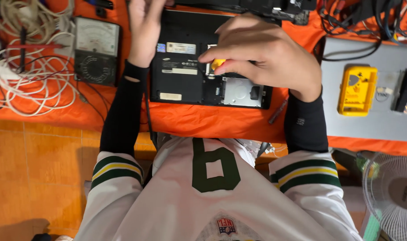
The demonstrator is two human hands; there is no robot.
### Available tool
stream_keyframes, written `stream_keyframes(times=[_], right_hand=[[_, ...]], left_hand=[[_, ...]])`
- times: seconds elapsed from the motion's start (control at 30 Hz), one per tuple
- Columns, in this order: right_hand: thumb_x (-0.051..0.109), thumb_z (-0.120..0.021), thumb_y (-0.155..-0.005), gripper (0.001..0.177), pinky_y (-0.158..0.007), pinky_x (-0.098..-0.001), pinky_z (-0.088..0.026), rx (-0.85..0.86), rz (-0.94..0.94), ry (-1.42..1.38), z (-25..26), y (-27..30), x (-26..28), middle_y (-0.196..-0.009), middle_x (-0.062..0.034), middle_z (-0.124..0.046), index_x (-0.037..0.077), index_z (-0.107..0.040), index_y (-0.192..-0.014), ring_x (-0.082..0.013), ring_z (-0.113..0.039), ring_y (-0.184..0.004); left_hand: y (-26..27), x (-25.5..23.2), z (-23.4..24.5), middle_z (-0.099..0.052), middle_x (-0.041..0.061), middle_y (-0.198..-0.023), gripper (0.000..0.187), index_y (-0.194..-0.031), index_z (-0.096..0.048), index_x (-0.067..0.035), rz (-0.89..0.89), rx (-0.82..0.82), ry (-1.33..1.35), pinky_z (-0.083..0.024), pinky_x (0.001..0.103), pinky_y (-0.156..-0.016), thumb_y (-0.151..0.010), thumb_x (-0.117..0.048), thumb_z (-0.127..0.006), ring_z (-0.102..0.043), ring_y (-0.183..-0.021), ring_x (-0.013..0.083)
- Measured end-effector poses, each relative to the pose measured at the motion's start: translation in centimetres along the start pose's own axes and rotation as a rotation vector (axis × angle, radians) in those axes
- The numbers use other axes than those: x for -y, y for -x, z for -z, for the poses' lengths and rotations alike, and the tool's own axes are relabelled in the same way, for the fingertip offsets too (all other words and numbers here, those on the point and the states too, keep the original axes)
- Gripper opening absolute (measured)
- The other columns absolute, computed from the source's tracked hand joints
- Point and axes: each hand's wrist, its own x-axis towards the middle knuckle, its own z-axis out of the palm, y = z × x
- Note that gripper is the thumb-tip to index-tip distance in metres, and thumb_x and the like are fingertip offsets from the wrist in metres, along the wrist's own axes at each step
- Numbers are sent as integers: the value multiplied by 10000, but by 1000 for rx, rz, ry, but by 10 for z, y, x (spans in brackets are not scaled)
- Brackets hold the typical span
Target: Disassembling and repairing a laptop on a workbench using a screwdriver.
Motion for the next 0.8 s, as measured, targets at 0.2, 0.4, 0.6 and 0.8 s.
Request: stream_keyframes(times=[0.2,0.4,0.6,0.8], right_hand=[[137,-863,-984,239,-1028,-336,-568,-7,89,-84,-6,3,-6,-964,-56,-723,62,-759,-1185,-206,-638,-971],[71,-833,-920,275,-993,-395,-549,-10,70,-81,0,-4,-11,-950,-88,-714,24,-759,-1181,-270,-643,-957],[111,-806,-961,221,-987,-397,-536,25,46,-198,0,3,-23,-1007,-50,-741,60,-760,-1171,-208,-669,-948],[192,-831,-975,155,-944,-342,-539,11,66,-164,2,0,-22,-943,-22,-739,85,-780,-1076,-207,-655,-943]], left_hand=[[12,29,21,-594,-48,-900,181,-1034,-671,-42,58,-31,3,-457,231,-802,-1170,-160,-648,-533,-815,35],[2,-1,5,-708,18,-1024,172,-1106,-681,-28,22,2,-35,-536,290,-982,-1136,-190,-630,-673,-1006,114],[2,-2,4,-723,36,-1040,168,-1130,-682,-30,27,-10,-73,-552,305,-1002,-1137,-189,-626,-698,-1028,140],[7,15,17,-626,-11,-932,170,-1054,-666,-24,39,-33,-70,-477,266,-840,-1154,-155,-624,-565,-851,75]])
